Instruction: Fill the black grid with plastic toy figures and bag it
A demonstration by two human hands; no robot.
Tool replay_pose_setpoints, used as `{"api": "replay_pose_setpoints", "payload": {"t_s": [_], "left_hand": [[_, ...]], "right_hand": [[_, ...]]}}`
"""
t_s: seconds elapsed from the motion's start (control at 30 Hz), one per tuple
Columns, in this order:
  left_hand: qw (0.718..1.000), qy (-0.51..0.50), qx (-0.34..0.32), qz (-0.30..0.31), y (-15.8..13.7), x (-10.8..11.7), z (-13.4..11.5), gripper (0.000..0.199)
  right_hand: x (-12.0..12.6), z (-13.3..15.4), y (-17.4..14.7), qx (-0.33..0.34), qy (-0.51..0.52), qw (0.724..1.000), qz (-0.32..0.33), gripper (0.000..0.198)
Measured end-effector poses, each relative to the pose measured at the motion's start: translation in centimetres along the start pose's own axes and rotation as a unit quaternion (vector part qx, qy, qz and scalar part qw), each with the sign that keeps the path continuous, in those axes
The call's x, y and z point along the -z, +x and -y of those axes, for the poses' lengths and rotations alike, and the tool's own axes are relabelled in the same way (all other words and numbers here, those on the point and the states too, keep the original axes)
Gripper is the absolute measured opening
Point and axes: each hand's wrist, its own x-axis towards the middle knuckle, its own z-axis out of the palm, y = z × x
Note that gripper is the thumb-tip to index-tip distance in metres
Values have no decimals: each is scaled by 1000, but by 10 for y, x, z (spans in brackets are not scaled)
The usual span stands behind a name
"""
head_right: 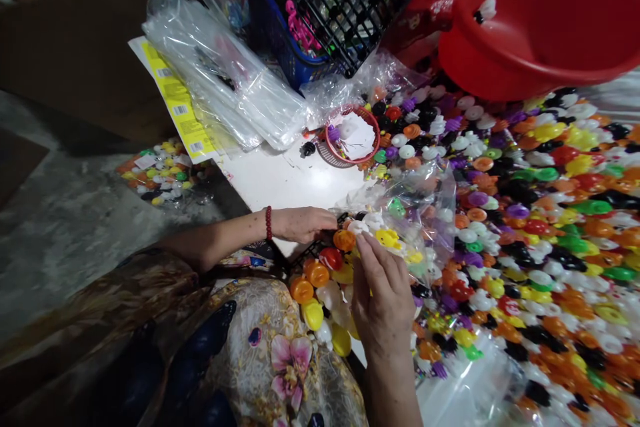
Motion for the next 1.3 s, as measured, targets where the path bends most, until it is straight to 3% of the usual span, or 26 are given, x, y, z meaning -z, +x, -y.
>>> {"api": "replay_pose_setpoints", "payload": {"t_s": [0.2,0.47,1.3], "left_hand": [[999,-8,38,13,1,0,-3,32],[999,32,32,1,-1,-4,1,23],[988,155,-17,10,2,-11,8,15]], "right_hand": [[-9,-14,13,57,-5,995,79,28],[-16,-7,8,43,-4,999,21,18],[-15,-5,7,4,58,997,57,21]]}}
